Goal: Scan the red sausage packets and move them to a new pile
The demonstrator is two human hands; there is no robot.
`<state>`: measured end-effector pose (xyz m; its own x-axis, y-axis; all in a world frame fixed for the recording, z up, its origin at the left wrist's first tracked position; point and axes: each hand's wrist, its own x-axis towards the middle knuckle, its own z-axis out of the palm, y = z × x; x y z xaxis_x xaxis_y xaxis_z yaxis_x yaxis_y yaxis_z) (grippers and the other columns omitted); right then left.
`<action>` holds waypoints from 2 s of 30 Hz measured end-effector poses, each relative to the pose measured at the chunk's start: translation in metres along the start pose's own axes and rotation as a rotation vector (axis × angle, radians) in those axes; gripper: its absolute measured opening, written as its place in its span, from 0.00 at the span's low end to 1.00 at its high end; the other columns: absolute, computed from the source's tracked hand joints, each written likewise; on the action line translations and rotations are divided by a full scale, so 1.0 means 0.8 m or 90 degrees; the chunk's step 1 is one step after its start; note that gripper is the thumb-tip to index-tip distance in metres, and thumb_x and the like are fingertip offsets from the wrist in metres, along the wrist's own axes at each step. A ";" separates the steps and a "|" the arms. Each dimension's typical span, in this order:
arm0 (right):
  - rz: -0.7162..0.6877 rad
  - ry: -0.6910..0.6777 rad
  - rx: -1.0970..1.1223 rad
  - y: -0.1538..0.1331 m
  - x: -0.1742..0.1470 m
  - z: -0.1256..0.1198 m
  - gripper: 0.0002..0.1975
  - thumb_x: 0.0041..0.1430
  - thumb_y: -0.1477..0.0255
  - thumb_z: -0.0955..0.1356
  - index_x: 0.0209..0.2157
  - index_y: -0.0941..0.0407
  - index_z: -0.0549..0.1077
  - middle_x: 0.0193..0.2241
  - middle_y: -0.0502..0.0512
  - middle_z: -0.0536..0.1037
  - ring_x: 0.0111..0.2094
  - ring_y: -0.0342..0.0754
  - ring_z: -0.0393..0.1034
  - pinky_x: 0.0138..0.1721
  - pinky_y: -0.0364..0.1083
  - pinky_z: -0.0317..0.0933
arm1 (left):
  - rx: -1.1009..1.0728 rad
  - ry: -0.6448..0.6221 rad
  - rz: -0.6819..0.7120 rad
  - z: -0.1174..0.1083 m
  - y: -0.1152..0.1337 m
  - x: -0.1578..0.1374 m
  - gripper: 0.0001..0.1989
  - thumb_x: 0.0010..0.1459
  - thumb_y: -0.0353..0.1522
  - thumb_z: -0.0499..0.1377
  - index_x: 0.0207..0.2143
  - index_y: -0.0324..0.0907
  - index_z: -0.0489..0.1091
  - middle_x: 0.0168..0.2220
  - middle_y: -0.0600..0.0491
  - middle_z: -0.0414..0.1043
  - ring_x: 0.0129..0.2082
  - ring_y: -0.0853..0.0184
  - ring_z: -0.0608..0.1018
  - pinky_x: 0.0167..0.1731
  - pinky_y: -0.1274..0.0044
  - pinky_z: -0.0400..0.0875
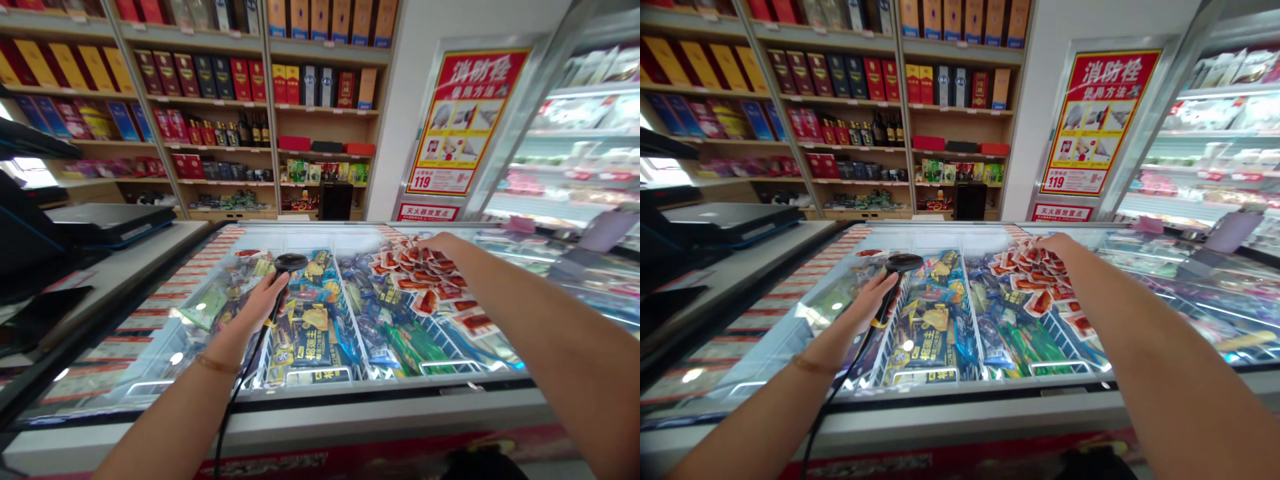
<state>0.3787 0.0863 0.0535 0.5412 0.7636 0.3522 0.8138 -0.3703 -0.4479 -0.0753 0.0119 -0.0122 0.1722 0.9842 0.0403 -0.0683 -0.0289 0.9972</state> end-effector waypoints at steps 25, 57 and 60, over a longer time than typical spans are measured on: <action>-0.243 -0.127 0.188 -0.164 -0.175 0.161 0.25 0.56 0.55 0.65 0.49 0.56 0.71 0.44 0.63 0.78 0.45 0.58 0.72 0.44 0.53 0.63 | 0.086 0.001 -0.014 -0.001 0.004 -0.001 0.22 0.50 0.51 0.60 0.31 0.43 0.60 0.22 0.59 0.64 0.12 0.75 0.65 0.11 0.81 0.60; -0.264 -0.046 0.487 -0.167 -0.192 0.128 0.15 0.49 0.64 0.70 0.38 0.56 0.75 0.39 0.55 0.79 0.39 0.52 0.72 0.45 0.49 0.62 | 0.043 -0.115 0.055 0.004 0.010 -0.017 0.22 0.51 0.49 0.60 0.36 0.42 0.63 0.23 0.58 0.65 0.13 0.76 0.66 0.11 0.81 0.59; -0.265 -0.047 0.485 -0.168 -0.192 0.129 0.14 0.49 0.65 0.69 0.39 0.55 0.75 0.39 0.55 0.79 0.39 0.52 0.73 0.45 0.49 0.62 | 0.048 -0.122 0.050 0.004 0.010 -0.016 0.22 0.51 0.49 0.60 0.36 0.42 0.63 0.24 0.58 0.65 0.13 0.76 0.66 0.12 0.81 0.60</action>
<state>0.1642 0.0732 -0.0257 0.1952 0.8002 0.5670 0.5651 0.3808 -0.7319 -0.0750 -0.0016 -0.0044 0.3533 0.9276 0.1215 -0.0157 -0.1240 0.9922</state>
